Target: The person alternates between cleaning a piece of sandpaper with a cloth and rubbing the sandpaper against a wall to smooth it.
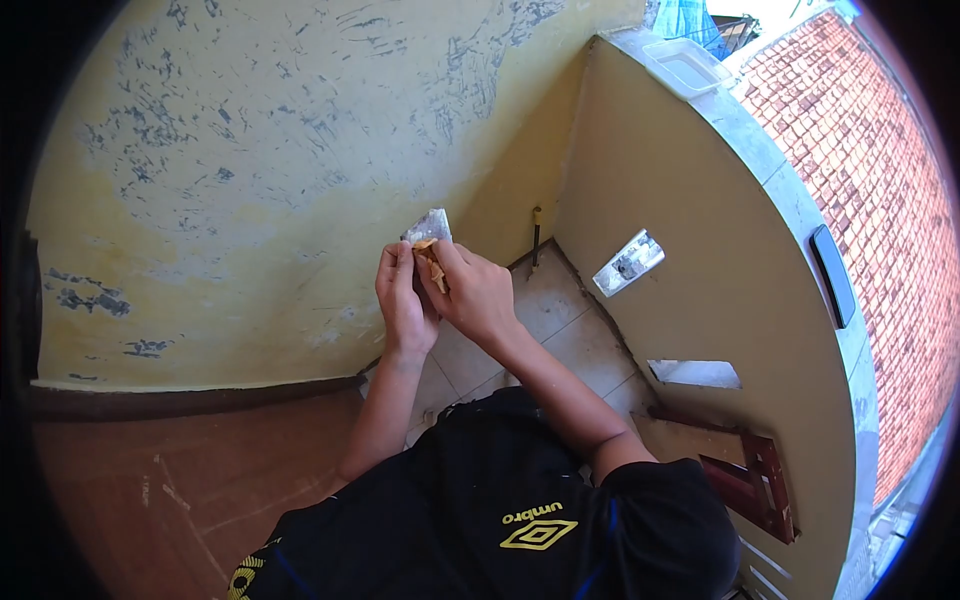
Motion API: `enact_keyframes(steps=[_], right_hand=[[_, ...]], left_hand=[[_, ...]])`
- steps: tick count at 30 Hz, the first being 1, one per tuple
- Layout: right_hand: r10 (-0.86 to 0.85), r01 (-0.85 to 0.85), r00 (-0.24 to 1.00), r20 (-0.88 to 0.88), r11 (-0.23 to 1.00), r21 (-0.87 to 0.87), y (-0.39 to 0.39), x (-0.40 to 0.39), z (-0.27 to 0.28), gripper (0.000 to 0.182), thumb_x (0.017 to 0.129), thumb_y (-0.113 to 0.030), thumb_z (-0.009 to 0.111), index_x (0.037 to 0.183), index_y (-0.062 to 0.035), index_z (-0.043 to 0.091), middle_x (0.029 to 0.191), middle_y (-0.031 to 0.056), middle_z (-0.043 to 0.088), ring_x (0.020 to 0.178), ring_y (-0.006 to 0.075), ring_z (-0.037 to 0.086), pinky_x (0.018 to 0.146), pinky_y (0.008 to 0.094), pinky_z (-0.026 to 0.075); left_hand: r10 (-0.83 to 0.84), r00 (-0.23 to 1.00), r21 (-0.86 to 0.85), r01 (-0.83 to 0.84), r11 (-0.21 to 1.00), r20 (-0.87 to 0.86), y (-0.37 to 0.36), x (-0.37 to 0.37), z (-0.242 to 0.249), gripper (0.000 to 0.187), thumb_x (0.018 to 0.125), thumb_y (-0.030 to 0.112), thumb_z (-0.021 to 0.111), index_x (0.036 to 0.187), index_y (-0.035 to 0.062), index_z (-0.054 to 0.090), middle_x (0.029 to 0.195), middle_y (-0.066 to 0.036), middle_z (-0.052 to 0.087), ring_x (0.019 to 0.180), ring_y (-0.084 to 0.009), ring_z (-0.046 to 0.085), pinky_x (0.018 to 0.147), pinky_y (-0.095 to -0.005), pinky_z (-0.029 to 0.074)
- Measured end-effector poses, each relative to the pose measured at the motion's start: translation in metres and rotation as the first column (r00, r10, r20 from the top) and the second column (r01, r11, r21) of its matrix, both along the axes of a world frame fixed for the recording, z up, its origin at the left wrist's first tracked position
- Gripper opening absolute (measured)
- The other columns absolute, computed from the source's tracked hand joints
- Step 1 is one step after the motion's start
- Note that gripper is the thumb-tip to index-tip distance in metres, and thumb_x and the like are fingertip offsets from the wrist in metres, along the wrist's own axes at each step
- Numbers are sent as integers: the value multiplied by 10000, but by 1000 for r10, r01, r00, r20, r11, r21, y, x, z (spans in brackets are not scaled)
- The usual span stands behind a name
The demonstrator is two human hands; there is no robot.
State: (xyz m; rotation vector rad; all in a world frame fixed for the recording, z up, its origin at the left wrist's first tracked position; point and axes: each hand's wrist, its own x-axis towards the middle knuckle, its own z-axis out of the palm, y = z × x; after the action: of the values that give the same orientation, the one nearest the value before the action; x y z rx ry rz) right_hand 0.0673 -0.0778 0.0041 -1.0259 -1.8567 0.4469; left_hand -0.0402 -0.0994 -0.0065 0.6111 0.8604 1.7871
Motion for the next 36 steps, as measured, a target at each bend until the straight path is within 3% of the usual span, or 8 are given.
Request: enact_keyframes(steps=[4,6,14,20,24,28,32,36], right_hand=[[-206,204,978,-9,973,-106,31,7,12,225,1059,-280,690,984,-79,623,816,159,707,672,359,698,581,437,523],[-175,167,981,-81,982,-90,23,3,10,225,1052,-274,699,988,-75,619,811,155,706,674,362,700,583,438,524],[70,-71,997,20,997,37,4,19,-8,198,1014,-239,742,1020,-67,643,845,144,728,697,349,726,588,424,548],[-121,96,955,-272,990,-103,38,12,26,192,1054,-216,700,1025,-40,632,775,172,707,686,358,724,610,390,545],[-110,104,987,-115,993,-59,26,2,21,191,1051,-227,698,1065,-43,647,788,183,712,682,384,713,604,418,541],[137,-138,990,16,988,69,-6,-3,1,250,1016,-303,715,955,-90,599,758,124,701,617,345,692,537,440,515],[65,-67,998,24,993,102,16,4,18,263,1014,-317,721,939,-94,603,755,113,700,620,342,693,534,437,515],[-77,78,997,22,997,-14,27,-6,38,256,1009,-312,742,954,-88,630,742,122,690,633,352,695,555,435,522]], left_hand=[[-78,997,-8,78,997,-11,-14,9,1,172,1180,233,514,1120,78,559,1066,-27,657,967,-86,627,884,-297,551],[-10,998,28,12,1000,-69,-12,10,2,170,1178,230,516,1137,73,567,1103,-32,663,1006,-95,636,919,-307,551],[-60,984,-14,64,998,170,-20,2,6,210,1180,249,497,1197,62,592,1188,-57,681,1096,-142,670,983,-336,555],[-86,995,69,82,994,50,-5,6,11,179,1177,227,512,1113,68,567,1110,-40,673,1018,-107,656,958,-310,550],[-10,1000,65,9,998,12,5,9,20,196,1181,240,504,1088,73,548,1018,-16,645,956,-79,629,890,-296,552],[14,1000,-9,-14,1000,-15,5,-7,20,222,1186,267,489,1078,82,545,1011,-13,629,931,-75,617,863,-299,547],[-41,994,19,40,999,97,-5,-1,9,215,1186,276,481,1071,100,525,1026,-9,604,931,-72,598,839,-282,530],[-69,998,62,70,996,-11,-4,3,8,246,1190,327,462,1079,117,526,1029,-10,605,969,-93,598,885,-321,516]])
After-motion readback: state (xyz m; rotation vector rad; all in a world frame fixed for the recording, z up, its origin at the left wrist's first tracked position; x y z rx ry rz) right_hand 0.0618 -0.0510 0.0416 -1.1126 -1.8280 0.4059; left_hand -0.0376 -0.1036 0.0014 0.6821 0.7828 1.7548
